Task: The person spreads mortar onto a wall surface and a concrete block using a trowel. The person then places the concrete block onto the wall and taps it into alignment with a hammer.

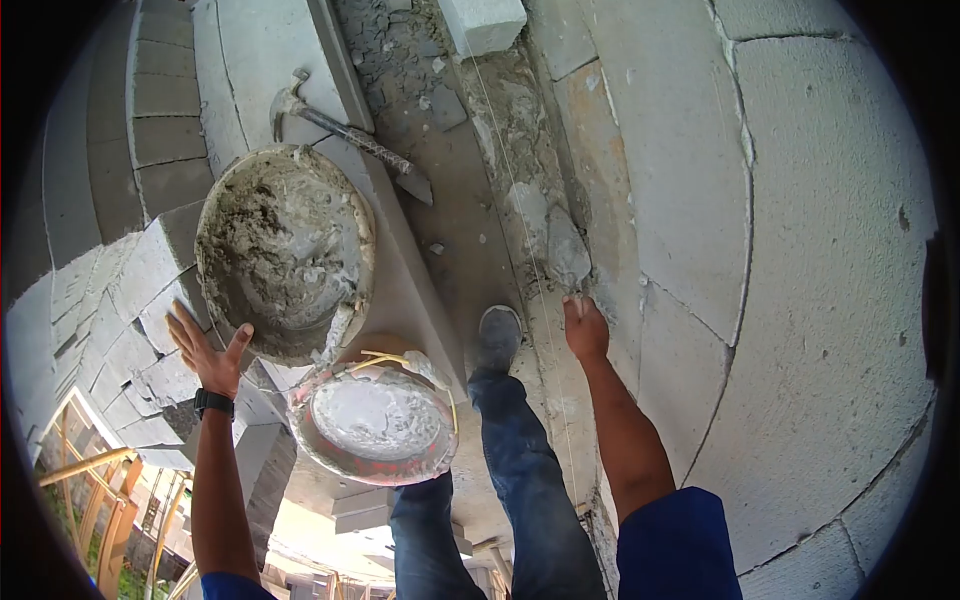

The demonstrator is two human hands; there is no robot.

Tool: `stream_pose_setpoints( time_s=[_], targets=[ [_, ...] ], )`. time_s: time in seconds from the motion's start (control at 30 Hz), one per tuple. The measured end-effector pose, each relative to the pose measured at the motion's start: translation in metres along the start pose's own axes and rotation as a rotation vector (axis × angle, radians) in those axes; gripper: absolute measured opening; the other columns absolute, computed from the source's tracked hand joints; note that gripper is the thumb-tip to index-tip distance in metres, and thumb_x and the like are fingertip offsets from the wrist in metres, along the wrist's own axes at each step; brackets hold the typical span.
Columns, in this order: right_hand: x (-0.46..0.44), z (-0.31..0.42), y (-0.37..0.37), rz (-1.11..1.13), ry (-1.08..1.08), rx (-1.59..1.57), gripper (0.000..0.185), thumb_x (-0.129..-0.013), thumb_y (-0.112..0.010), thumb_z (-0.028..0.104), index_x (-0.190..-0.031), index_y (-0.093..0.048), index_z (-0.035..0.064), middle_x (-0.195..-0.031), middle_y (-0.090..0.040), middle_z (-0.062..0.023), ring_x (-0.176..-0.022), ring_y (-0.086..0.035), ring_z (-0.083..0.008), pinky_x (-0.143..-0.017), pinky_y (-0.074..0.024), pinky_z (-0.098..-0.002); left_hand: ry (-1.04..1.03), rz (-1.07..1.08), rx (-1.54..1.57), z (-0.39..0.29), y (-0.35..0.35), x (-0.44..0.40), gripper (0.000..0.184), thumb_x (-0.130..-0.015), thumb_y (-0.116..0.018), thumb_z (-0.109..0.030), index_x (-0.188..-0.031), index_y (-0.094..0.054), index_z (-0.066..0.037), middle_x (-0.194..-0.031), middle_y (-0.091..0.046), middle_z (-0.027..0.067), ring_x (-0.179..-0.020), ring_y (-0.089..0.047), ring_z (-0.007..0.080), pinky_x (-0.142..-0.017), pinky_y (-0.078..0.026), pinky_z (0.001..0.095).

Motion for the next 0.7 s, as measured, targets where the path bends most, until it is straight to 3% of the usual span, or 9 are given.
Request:
stream_pose_setpoints(
  time_s=[0.03, 0.13, 0.23, 0.33, 0.53, 0.63, 0.7],
  targets=[
    [0.000, 0.009, 0.001, -0.105, 0.117, 0.268, 0.043, -0.100, -0.058, 0.045, -0.110, -0.064, 0.0034, -0.076, -0.067, -0.0198, -0.075, -0.071, -0.0406, -0.070, -0.0555, -0.0524, -0.005, 0.001, 0.000, 0.001, -0.001, 0.002, 0.132, -0.071, -0.075, -0.077, -0.167, -0.003, -0.021, -0.170, -0.001, 0.0244, -0.157, -0.002, 0.0437, -0.121, -0.005, 0.0625],
    [0.002, 0.010, -0.008, -0.154, 0.090, 0.253, 0.044, -0.098, -0.062, 0.043, -0.118, -0.059, 0.0039, -0.096, -0.070, -0.0255, -0.097, -0.068, -0.0474, -0.083, -0.0528, -0.0575, 0.013, -0.005, 0.014, 0.002, -0.002, 0.002, 0.136, -0.067, -0.075, -0.081, -0.166, -0.002, -0.023, -0.170, -0.001, 0.0247, -0.157, -0.001, 0.0429, -0.120, -0.006, 0.0668],
    [0.018, 0.014, -0.002, -0.248, 0.053, 0.227, 0.048, -0.097, -0.064, 0.042, -0.126, -0.056, 0.0045, -0.110, -0.069, -0.0273, -0.101, -0.067, -0.0477, -0.084, -0.0529, -0.0563, 0.003, -0.008, -0.002, 0.003, -0.003, 0.000, 0.137, -0.067, -0.075, -0.081, -0.166, -0.001, -0.024, -0.170, -0.001, 0.0247, -0.157, 0.000, 0.0427, -0.120, -0.006, 0.0670],
    [0.014, 0.008, -0.008, -0.326, 0.046, 0.270, 0.048, -0.096, -0.065, 0.039, -0.127, -0.053, 0.0043, -0.110, -0.069, -0.0286, -0.098, -0.067, -0.0503, -0.084, -0.0527, -0.0571, 0.022, -0.005, -0.009, 0.002, -0.002, 0.002, 0.133, -0.070, -0.074, -0.079, -0.167, -0.002, -0.022, -0.170, 0.000, 0.0249, -0.157, -0.001, 0.0442, -0.121, -0.006, 0.0634],
    [0.007, -0.006, -0.009, -0.020, 0.080, 0.216, 0.047, -0.094, -0.067, 0.035, -0.126, -0.053, 0.0026, -0.100, -0.071, -0.0278, -0.093, -0.067, -0.0512, -0.082, -0.0527, -0.0583, 0.033, -0.006, -0.011, 0.001, -0.002, 0.003, 0.133, -0.069, -0.073, -0.081, -0.167, -0.003, -0.024, -0.171, 0.000, 0.0226, -0.157, 0.000, 0.0430, -0.120, -0.006, 0.0655],
    [0.016, 0.004, -0.003, -0.013, 0.024, 0.236, 0.048, -0.094, -0.068, 0.034, -0.126, -0.053, 0.0026, -0.103, -0.070, -0.0283, -0.095, -0.067, -0.0501, -0.083, -0.0526, -0.0573, 0.011, -0.025, 0.000, 0.000, -0.002, 0.003, 0.132, -0.069, -0.073, -0.081, -0.167, -0.003, -0.024, -0.171, -0.001, 0.0228, -0.157, 0.000, 0.0427, -0.120, -0.006, 0.0662],
    [0.021, 0.014, -0.006, -0.164, 0.102, 0.258, 0.047, -0.093, -0.068, 0.033, -0.126, -0.053, 0.0036, -0.105, -0.070, -0.0280, -0.096, -0.067, -0.0491, -0.084, -0.0525, -0.0567, 0.018, -0.026, 0.002, 0.001, -0.002, 0.003, 0.132, -0.069, -0.073, -0.081, -0.167, -0.004, -0.024, -0.171, -0.001, 0.0230, -0.157, 0.000, 0.0427, -0.120, -0.006, 0.0659]
  ],
)
Point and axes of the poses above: each hand's wrist, its own x-axis away from the middle knuckle, its own y-axis out of the back of the hand, z = x × y, the point moved 8 cm from there along -x, towards the middle knuckle
